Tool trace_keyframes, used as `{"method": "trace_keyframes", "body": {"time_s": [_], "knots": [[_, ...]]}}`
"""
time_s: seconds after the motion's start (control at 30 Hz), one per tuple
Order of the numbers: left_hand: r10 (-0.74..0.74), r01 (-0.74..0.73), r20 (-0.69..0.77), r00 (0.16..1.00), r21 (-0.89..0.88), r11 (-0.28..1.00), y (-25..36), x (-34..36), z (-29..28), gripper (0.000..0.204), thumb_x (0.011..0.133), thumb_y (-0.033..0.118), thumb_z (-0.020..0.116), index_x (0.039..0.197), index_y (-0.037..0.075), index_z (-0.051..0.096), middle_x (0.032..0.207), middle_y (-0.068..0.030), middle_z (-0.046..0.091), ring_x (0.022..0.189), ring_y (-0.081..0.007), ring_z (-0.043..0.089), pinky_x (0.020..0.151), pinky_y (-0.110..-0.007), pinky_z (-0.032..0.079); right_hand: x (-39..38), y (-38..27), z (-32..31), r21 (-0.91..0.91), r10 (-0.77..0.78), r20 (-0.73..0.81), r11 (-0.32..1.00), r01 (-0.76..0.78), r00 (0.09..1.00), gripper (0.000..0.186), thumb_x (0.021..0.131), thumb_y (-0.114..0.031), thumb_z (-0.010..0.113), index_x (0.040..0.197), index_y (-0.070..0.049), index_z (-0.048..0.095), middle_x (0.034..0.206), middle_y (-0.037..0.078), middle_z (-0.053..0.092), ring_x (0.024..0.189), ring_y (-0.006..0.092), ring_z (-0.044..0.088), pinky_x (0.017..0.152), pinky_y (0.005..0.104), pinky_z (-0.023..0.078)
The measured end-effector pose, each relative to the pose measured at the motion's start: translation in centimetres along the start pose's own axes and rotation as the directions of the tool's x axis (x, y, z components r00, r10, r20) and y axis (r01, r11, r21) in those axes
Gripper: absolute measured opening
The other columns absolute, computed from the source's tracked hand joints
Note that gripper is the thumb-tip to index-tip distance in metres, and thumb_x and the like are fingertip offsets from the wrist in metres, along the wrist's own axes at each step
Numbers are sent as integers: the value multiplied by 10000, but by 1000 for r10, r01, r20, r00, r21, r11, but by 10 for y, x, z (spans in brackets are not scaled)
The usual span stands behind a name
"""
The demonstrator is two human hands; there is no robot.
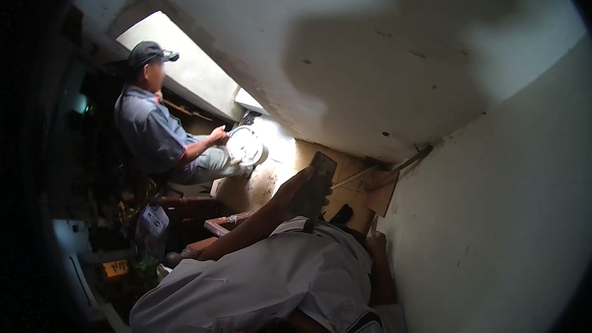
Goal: The person applies plaster to a wall surface around a window using a putty knife and a brush.
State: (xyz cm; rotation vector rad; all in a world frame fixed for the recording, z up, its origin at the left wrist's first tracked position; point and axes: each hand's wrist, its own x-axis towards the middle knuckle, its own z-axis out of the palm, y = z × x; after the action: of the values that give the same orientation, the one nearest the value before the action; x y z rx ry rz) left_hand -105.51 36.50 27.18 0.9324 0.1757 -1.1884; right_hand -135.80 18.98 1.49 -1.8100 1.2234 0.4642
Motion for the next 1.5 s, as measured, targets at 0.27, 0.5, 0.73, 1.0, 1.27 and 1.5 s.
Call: {"method": "trace_keyframes", "body": {"time_s": [0.27, 0.5, 0.73, 1.0, 1.27, 1.5], "knots": [[40, -40, 41, 998, 8, 999, -41, -43, -1, 627, 954, 546, 592, 1304, 32, 506, 1098, -121, 640, 961, -224, 654, 835, -393, 559, -33, 51, 33, -143, -88, -88, 987, 75, 992, 239, 681, -130, 640, 791, 80, 669, 787, 292, 671, 785, 396, 704, 723, 479, 514], [39, -39, 23, 999, 2, 999, -88, -91, -2, 613, 954, 546, 591, 1307, 52, 509, 1086, -133, 643, 956, -230, 656, 812, -393, 560, -77, 72, 46, -39, -54, -88, 998, 50, 995, 234, 671, -138, 654, 778, 69, 675, 768, 271, 677, 757, 377, 700, 711, 467, 517], [11, -11, 7, 1000, -15, 1000, -153, -117, 2, 564, 958, 527, 595, 1279, 69, 525, 1045, -142, 660, 906, -248, 665, 773, -382, 562, -94, 139, 70, -19, -67, -142, 998, 65, 988, 225, 680, -137, 648, 754, 76, 653, 749, 238, 676, 710, 327, 685, 674, 445, 502], [29, -29, -30, 999, -9, 1000, -179, -125, 4, 556, 959, 517, 596, 1271, 60, 540, 1056, -141, 659, 901, -244, 661, 784, -395, 559, -88, 169, 76, 28, -70, -26, 997, 71, 997, 239, 680, -146, 641, 738, 85, 624, 720, 252, 648, 663, 276, 646, 662, 444, 488], [20, -18, -55, 998, 34, 999, -182, -132, 0, 550, 949, 525, 604, 1258, 72, 557, 1018, -138, 674, 870, -247, 672, 760, -389, 561, -87, 182, 85, -29, -169, -27, 985, 168, 985, 241, 687, -155, 631, 742, 80, 620, 699, 238, 636, 653, 281, 627, 656, 443, 485], [21, -19, -73, 997, 29, 999, -183, -145, -5, 537, 960, 528, 584, 1254, 79, 568, 1025, -137, 677, 868, -252, 679, 761, -402, 571, -112, 168, 86, 67, -129, -63, 989, 133, 990, 238, 681, -151, 622, 750, 77, 624, 715, 236, 647, 659, 305, 633, 666, 445, 492]]}}
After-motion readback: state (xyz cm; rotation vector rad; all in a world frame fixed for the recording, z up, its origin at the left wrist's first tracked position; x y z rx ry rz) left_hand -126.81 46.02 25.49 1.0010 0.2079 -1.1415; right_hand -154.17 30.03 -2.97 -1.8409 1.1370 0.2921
